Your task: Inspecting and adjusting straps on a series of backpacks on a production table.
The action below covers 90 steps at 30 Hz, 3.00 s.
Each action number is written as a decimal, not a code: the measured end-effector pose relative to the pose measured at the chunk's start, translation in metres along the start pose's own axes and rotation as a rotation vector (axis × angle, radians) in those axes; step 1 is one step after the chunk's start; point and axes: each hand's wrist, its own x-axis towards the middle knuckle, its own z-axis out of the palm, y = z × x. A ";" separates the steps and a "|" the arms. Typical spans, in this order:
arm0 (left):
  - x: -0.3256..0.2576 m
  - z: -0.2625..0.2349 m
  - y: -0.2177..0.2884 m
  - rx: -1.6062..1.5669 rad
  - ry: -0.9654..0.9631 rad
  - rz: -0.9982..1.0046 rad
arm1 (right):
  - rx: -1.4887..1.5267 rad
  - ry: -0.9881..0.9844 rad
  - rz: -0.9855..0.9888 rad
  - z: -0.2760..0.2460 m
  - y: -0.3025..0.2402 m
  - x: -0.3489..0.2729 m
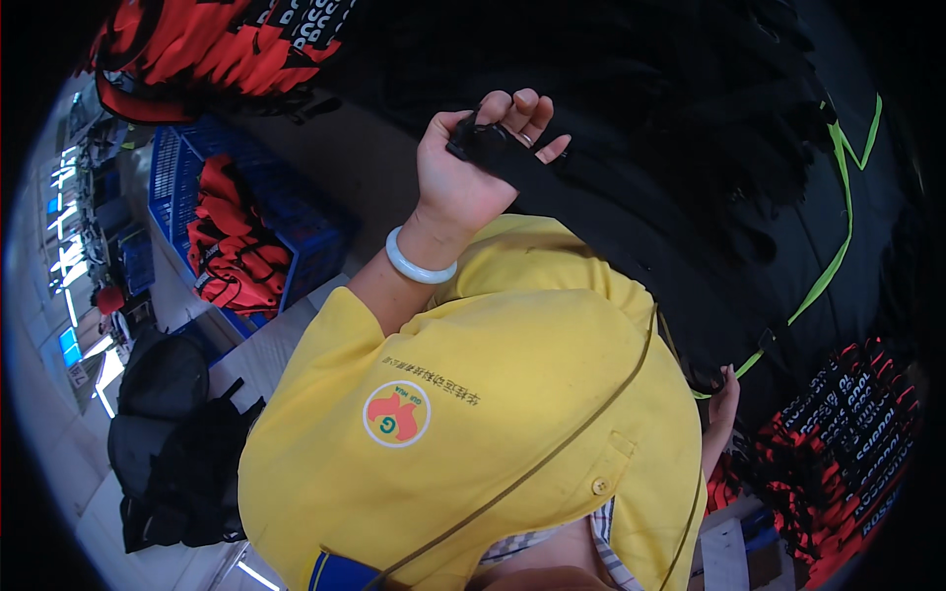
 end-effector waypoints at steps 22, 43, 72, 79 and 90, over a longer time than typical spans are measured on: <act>0.069 -0.153 0.184 0.211 0.456 0.203 | -0.395 -0.179 -0.008 -0.061 -0.162 -0.059; 0.060 -0.162 0.017 0.840 0.672 -0.288 | 1.123 0.440 -0.048 -0.276 -0.117 0.061; 0.010 -0.046 -0.065 1.145 0.041 -0.533 | -0.993 -0.290 -1.958 0.385 -0.258 -0.050; 0.007 -0.001 -0.083 0.888 -0.312 -0.260 | -0.197 -0.527 -0.681 0.358 -0.204 -0.128; 0.008 0.010 -0.070 0.992 0.217 -0.141 | -0.033 -0.608 -0.100 0.345 -0.164 -0.121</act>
